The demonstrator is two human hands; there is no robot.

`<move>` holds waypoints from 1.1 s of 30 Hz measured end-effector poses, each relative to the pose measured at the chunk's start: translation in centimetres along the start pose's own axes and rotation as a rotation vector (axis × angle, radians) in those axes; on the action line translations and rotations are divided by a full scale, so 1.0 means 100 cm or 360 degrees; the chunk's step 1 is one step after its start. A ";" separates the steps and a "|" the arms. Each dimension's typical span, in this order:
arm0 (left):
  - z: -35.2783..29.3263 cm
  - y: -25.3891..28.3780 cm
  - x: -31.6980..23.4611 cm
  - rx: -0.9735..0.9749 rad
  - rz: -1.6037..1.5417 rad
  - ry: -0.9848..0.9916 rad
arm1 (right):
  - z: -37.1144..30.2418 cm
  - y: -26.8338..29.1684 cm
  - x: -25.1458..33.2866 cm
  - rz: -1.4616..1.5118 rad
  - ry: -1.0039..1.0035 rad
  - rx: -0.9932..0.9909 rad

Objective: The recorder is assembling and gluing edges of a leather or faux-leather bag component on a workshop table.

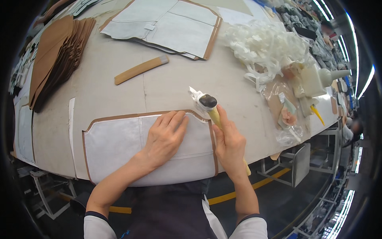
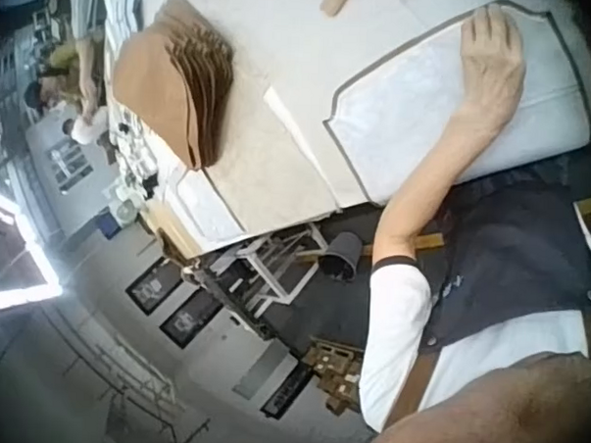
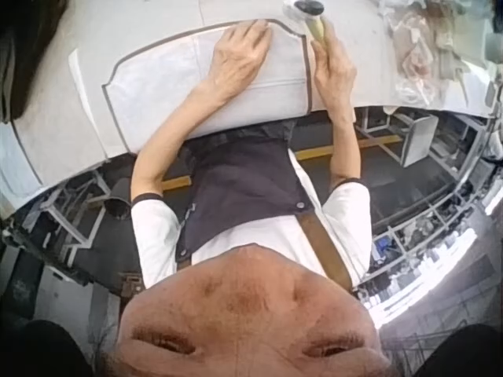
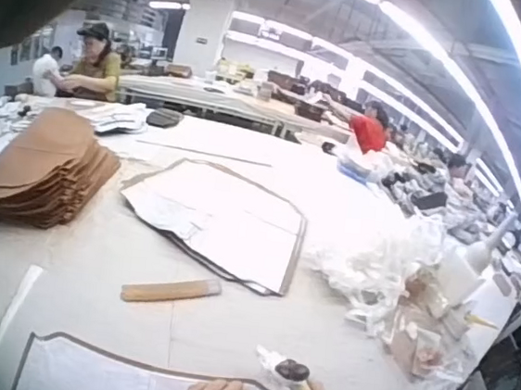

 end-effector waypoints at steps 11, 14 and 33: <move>-0.004 -0.013 -0.004 0.0048 0.0175 0.0020 | 0.005 -0.007 -0.005 -0.0121 0.0072 0.0080; -0.003 -0.013 -0.008 0.0046 0.0156 0.0028 | -0.003 -0.014 -0.008 -0.0203 0.0113 0.0057; -0.007 -0.008 -0.009 0.0061 0.0103 0.0097 | 0.017 -0.015 0.006 -0.0258 0.0264 0.0227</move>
Point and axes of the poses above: each hand's wrist, its own z-axis towards the middle knuckle, its own y-axis out of the back of the hand, x = y × z, the point moved 5 cm from there along z, towards the middle knuckle, and after that the axes turned 3 degrees about -y, right-handed, at the moved point
